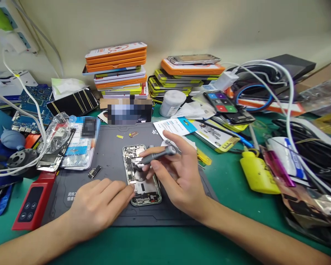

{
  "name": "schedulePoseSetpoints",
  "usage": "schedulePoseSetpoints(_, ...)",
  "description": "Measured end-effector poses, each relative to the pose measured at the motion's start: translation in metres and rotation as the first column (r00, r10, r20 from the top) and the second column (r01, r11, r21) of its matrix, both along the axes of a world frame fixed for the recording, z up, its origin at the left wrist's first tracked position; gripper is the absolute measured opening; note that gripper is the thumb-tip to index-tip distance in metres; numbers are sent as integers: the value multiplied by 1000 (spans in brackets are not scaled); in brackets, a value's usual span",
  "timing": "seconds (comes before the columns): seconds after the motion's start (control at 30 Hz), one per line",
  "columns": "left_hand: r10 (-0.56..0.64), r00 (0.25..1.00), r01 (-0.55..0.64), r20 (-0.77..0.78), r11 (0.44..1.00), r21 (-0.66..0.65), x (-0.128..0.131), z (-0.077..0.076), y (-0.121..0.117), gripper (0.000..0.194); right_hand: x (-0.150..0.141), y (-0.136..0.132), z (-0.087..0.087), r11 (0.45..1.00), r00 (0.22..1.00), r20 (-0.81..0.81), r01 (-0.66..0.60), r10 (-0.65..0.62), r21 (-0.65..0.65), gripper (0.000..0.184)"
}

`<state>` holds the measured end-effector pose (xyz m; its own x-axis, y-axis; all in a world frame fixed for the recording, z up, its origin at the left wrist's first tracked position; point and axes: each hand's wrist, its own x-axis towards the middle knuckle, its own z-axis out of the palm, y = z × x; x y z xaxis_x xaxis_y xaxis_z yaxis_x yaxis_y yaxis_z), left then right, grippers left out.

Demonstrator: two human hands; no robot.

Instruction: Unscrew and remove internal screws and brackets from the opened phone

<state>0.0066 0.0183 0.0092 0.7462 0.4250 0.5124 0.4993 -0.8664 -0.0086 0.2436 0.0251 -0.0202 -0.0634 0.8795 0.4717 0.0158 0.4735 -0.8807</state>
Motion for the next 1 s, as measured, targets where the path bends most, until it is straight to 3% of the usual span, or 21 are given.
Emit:
schedulePoseSetpoints(0.07,-16,1000,16,-2,999,29,2,0,-4,6,1,2,2,999,996,85,11,-15,45,46)
schedulePoseSetpoints(0.17,-16,1000,16,10,1000,2,6,-2,-8,24,4,6,6,984,947,322,-57,0,168,26)
schedulePoseSetpoints(0.3,24,999,-23,25,999,-32,9,-10,-8,39,0,10,8,922,861,509,-206,11,328,33)
schedulePoseSetpoints(0.47,13,999,-12,45,1000,-25,7,-17,-5,40,-8,17,2,892,780,625,-279,-4,354,37)
schedulePoseSetpoints(0.63,3,999,-1,39,999,-49,4,-17,-3,39,-17,28,2,902,747,664,-310,36,300,39)
schedulePoseSetpoints(0.8,6,998,-3,57,999,-41,3,-20,-3,40,-34,36,0,919,796,587,-332,151,213,38)
schedulePoseSetpoints(1.0,10,998,-7,61,999,-46,2,-22,-3,39,-29,33,7,950,843,518,-265,145,165,32)
